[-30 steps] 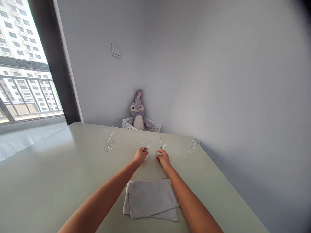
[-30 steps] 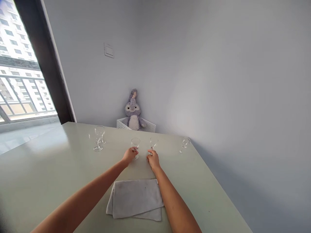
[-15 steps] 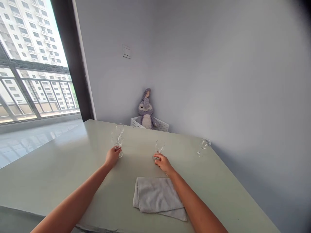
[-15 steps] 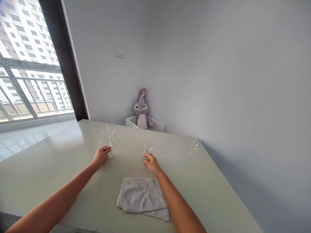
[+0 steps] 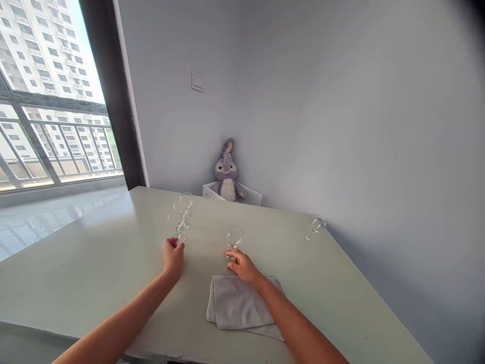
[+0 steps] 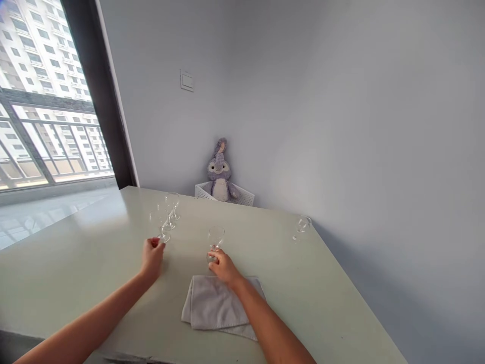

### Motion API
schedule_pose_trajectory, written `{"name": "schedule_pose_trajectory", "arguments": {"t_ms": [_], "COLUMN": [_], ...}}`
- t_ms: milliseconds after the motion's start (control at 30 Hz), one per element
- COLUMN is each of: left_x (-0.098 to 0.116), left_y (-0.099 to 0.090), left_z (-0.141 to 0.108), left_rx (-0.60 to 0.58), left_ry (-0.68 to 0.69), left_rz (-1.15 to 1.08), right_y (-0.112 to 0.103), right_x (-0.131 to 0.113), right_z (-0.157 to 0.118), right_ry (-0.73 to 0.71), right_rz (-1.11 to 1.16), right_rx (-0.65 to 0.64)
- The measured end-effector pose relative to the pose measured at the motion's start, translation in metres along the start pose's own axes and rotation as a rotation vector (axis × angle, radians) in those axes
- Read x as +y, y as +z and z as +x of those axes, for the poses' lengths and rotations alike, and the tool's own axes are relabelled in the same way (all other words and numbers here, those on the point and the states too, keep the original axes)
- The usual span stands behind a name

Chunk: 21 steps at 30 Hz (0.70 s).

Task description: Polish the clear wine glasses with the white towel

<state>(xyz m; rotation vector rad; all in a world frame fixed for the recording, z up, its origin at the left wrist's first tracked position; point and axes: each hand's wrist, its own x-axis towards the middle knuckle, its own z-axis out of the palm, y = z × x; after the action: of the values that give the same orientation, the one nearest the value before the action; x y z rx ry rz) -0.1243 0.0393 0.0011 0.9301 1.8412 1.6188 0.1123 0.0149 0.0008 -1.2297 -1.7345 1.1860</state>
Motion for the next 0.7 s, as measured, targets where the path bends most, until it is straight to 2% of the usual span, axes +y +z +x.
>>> {"name": "schedule_pose_trajectory", "arguments": {"t_ms": [67, 100, 167, 267, 333, 433, 533, 600, 700], "left_x": [0.0, 0.002, 0.006, 0.016, 0.02, 0.02, 0.018, 0.017, 0.013], "left_y": [0.002, 0.003, 0.005, 0.008, 0.008, 0.002, -0.01, -0.019, -0.028], "left_z": [-0.032, -0.046, -0.067, -0.077, -0.075, -0.063, -0.043, -0.024, 0.004], "left_rx": [-0.145, -0.32, -0.484, -0.581, -0.613, -0.622, -0.579, -0.546, -0.517], "left_ry": [0.031, 0.074, 0.097, 0.056, 0.021, 0.021, 0.06, 0.052, 0.044], "left_rz": [0.01, 0.052, 0.121, 0.113, 0.075, 0.097, 0.158, 0.189, 0.186], "right_y": [0.009, 0.014, 0.023, 0.03, 0.027, 0.007, -0.031, -0.063, -0.112], "right_x": [-0.006, -0.011, -0.022, -0.036, -0.039, -0.033, -0.012, 0.008, 0.043], "right_z": [-0.003, -0.006, -0.012, -0.022, -0.027, -0.03, -0.032, -0.035, -0.043], "right_ry": [-0.013, -0.024, -0.058, -0.104, -0.084, -0.021, 0.007, 0.059, 0.193], "right_rz": [-0.005, 0.003, 0.035, 0.096, 0.12, 0.157, 0.196, 0.198, 0.162], "right_rx": [-0.049, -0.082, -0.164, -0.305, -0.315, -0.154, 0.084, 0.3, 0.703]}}
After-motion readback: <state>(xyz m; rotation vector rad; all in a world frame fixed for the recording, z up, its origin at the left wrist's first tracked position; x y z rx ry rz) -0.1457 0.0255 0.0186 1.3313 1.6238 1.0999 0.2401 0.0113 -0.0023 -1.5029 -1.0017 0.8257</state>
